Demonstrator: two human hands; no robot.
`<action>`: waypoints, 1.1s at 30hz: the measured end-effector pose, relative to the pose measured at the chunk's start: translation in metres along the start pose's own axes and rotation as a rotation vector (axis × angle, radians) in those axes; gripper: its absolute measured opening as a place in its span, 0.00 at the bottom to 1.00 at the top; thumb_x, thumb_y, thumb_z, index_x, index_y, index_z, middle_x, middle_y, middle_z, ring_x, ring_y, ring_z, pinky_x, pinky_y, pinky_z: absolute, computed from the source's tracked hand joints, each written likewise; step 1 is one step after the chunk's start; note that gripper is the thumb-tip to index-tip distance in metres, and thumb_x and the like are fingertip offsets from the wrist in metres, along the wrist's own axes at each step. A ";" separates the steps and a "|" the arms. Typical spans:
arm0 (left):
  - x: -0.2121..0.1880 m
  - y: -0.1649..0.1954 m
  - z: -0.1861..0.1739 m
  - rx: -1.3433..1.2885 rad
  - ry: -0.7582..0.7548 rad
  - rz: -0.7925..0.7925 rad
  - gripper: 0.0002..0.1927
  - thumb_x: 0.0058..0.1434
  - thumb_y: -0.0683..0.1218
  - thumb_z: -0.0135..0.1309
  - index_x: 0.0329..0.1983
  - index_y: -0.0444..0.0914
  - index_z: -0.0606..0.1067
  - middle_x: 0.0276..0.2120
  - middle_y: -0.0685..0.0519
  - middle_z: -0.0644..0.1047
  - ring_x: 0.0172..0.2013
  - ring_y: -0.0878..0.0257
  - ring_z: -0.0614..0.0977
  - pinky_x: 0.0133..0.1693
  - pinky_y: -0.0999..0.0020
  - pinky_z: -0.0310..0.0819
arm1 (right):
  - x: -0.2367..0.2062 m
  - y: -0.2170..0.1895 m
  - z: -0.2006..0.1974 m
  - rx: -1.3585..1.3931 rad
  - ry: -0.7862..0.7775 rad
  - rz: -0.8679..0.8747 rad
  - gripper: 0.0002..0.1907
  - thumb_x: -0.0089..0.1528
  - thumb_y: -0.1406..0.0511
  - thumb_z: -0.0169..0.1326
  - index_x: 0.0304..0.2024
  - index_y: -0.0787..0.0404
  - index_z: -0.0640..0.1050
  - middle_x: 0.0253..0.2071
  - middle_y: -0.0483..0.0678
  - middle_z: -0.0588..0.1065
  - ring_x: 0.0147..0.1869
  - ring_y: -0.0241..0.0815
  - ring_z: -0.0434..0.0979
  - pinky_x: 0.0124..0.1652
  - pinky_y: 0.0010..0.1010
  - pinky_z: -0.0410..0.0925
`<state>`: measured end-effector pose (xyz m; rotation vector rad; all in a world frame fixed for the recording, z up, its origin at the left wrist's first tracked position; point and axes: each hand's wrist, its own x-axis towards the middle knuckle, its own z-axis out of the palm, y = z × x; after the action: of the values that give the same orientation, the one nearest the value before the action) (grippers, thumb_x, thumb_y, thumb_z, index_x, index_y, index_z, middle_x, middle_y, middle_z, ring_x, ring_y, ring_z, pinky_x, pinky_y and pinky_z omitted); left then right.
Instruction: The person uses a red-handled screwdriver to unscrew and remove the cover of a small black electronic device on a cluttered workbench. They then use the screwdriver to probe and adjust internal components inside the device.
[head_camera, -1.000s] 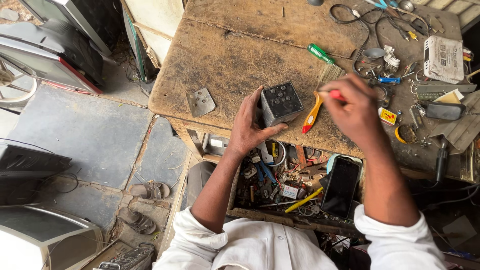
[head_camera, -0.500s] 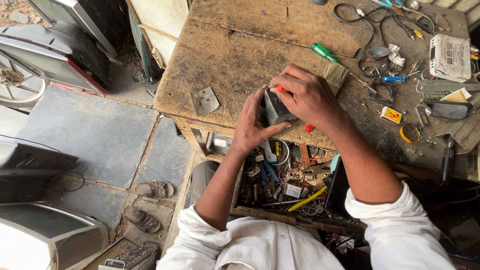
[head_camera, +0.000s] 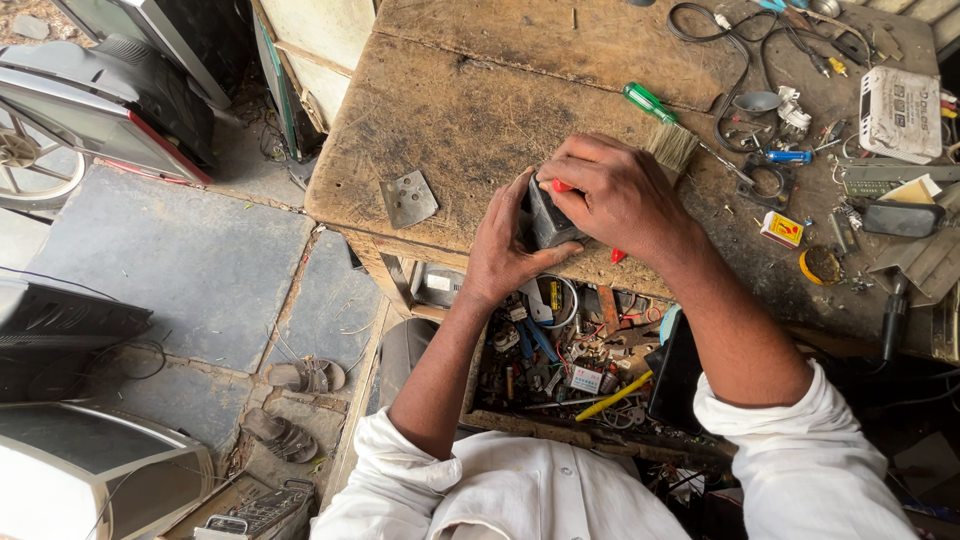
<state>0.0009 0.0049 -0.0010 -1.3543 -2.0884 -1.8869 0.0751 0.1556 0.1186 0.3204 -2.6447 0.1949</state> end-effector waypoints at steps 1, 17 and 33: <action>0.000 0.000 0.000 -0.009 -0.002 -0.001 0.57 0.47 0.59 0.76 0.73 0.32 0.60 0.58 0.43 0.73 0.56 0.52 0.80 0.52 0.61 0.81 | 0.000 0.000 0.001 0.003 0.012 -0.007 0.05 0.63 0.68 0.63 0.42 0.61 0.82 0.39 0.46 0.78 0.40 0.42 0.82 0.39 0.33 0.77; 0.001 0.000 -0.002 0.013 0.006 0.042 0.56 0.46 0.59 0.77 0.71 0.32 0.62 0.59 0.41 0.73 0.60 0.48 0.78 0.59 0.56 0.76 | 0.020 -0.006 -0.003 0.012 -0.170 0.138 0.07 0.61 0.68 0.59 0.34 0.66 0.75 0.32 0.51 0.71 0.30 0.46 0.77 0.30 0.40 0.73; 0.001 0.002 -0.002 0.019 0.008 0.032 0.57 0.45 0.59 0.77 0.72 0.33 0.61 0.60 0.42 0.72 0.60 0.49 0.78 0.58 0.57 0.78 | 0.026 -0.001 -0.001 0.032 -0.257 0.152 0.09 0.65 0.66 0.58 0.36 0.66 0.75 0.31 0.50 0.73 0.31 0.47 0.78 0.29 0.41 0.73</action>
<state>0.0002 0.0033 0.0015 -1.3657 -2.0625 -1.8522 0.0530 0.1500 0.1313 0.1626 -2.9250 0.2606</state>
